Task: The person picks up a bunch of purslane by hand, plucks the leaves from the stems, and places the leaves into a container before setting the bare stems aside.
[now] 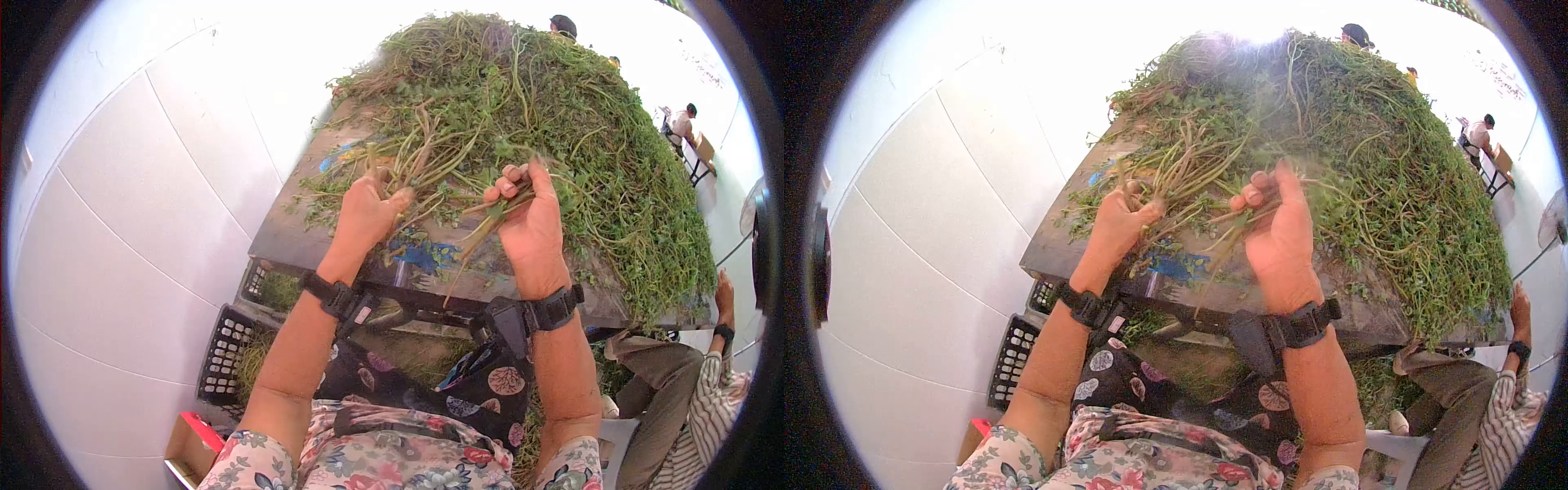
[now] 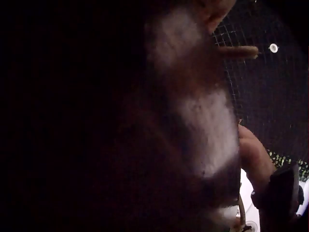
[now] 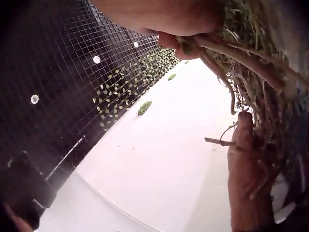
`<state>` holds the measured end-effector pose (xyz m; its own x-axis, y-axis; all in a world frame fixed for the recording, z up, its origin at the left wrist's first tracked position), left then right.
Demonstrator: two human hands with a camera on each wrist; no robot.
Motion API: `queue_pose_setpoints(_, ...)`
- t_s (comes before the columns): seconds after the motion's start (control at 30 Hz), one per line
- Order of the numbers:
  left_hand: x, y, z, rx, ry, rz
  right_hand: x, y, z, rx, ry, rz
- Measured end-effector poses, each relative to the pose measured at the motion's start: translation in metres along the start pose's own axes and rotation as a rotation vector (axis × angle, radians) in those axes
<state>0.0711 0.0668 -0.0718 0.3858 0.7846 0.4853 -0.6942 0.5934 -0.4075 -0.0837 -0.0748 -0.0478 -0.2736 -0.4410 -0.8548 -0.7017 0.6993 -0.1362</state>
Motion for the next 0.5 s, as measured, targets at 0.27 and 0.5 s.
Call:
queue_pose_setpoints(0.27,-0.005,-0.009,-0.007,0.074,-0.261,-0.082,-0.002,-0.006,0.016,-0.16,0.245,0.089)
queue_pose_setpoints(0.5,-0.006,-0.01,-0.016,0.091,-0.136,-0.03,-0.003,-0.008,0.021,-0.207,0.291,0.072)
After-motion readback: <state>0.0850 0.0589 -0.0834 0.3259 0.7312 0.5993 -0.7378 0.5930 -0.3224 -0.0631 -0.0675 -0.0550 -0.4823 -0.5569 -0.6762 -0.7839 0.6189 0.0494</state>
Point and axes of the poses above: each hand's wrist, its own y-axis away from the middle knuckle, its own x-axis out of the back of the hand, z = x × y, the point moved 2 cm from there along -y, towards the middle knuckle, and after that the axes turned 1 degree about y, right-handed, at the moved point
